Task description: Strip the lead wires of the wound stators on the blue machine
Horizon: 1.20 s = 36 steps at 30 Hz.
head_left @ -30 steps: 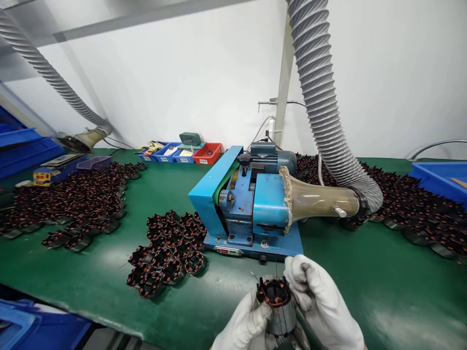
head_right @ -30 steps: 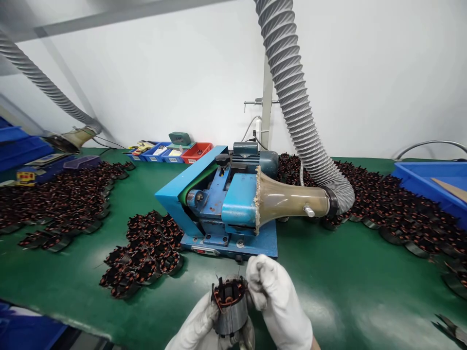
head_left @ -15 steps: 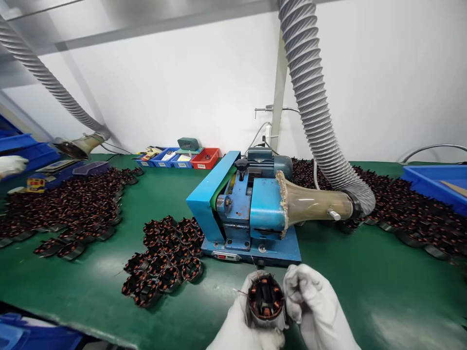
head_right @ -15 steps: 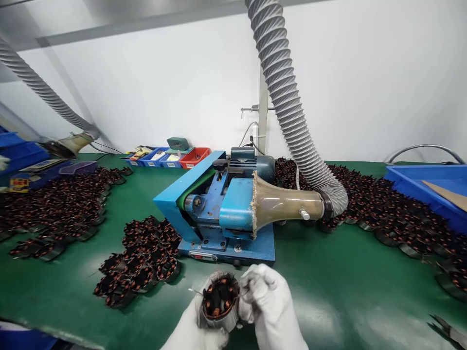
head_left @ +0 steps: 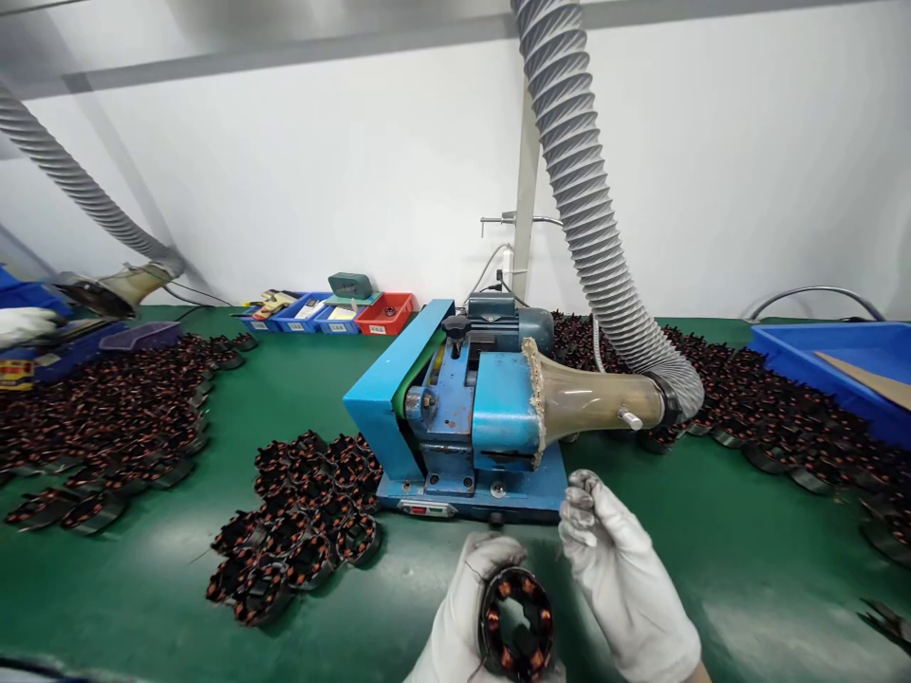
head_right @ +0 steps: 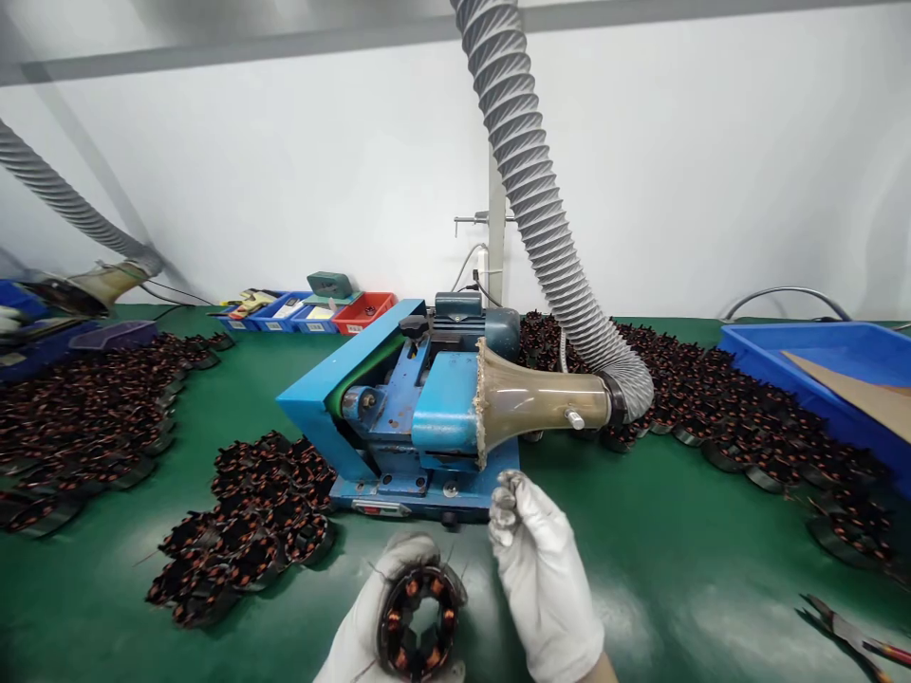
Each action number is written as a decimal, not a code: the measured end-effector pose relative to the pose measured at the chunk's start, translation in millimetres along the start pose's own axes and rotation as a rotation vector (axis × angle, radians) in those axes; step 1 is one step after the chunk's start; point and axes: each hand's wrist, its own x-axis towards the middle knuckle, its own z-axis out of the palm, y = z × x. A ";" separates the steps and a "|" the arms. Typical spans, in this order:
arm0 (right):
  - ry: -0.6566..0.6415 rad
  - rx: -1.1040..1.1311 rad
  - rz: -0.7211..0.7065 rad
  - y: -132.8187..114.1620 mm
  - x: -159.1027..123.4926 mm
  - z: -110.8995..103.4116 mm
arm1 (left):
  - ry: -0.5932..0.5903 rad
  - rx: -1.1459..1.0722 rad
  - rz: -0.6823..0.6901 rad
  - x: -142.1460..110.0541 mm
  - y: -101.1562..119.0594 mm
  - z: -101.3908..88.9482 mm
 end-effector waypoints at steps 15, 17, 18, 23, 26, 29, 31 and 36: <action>0.037 -1.014 -0.400 46.2 23.8 1.7 | 0.253 -0.469 -0.130 59.2 -32.9 27.0; 0.036 -1.031 -0.412 43.0 27.3 3.7 | 0.277 -0.487 -0.118 64.6 -33.2 29.3; 0.037 -1.036 -0.415 42.0 28.4 3.8 | 0.287 -0.493 -0.118 66.3 -33.2 30.8; 0.005 -1.018 -0.390 36.9 28.8 4.3 | 0.329 -0.525 -0.113 68.6 -30.5 38.5; -0.002 -1.026 -0.383 36.2 21.6 0.6 | 0.339 -0.543 -0.130 59.8 -30.0 38.3; 0.013 -1.049 -0.442 42.4 8.1 -11.1 | 0.302 -0.534 -0.161 40.5 -31.4 33.3; 0.033 -1.017 -0.493 47.5 0.1 -18.7 | 0.257 -0.483 -0.166 28.7 -32.1 29.6; 0.011 -0.978 -0.417 46.6 4.8 -14.7 | 0.272 -0.415 -0.149 34.5 -31.8 29.1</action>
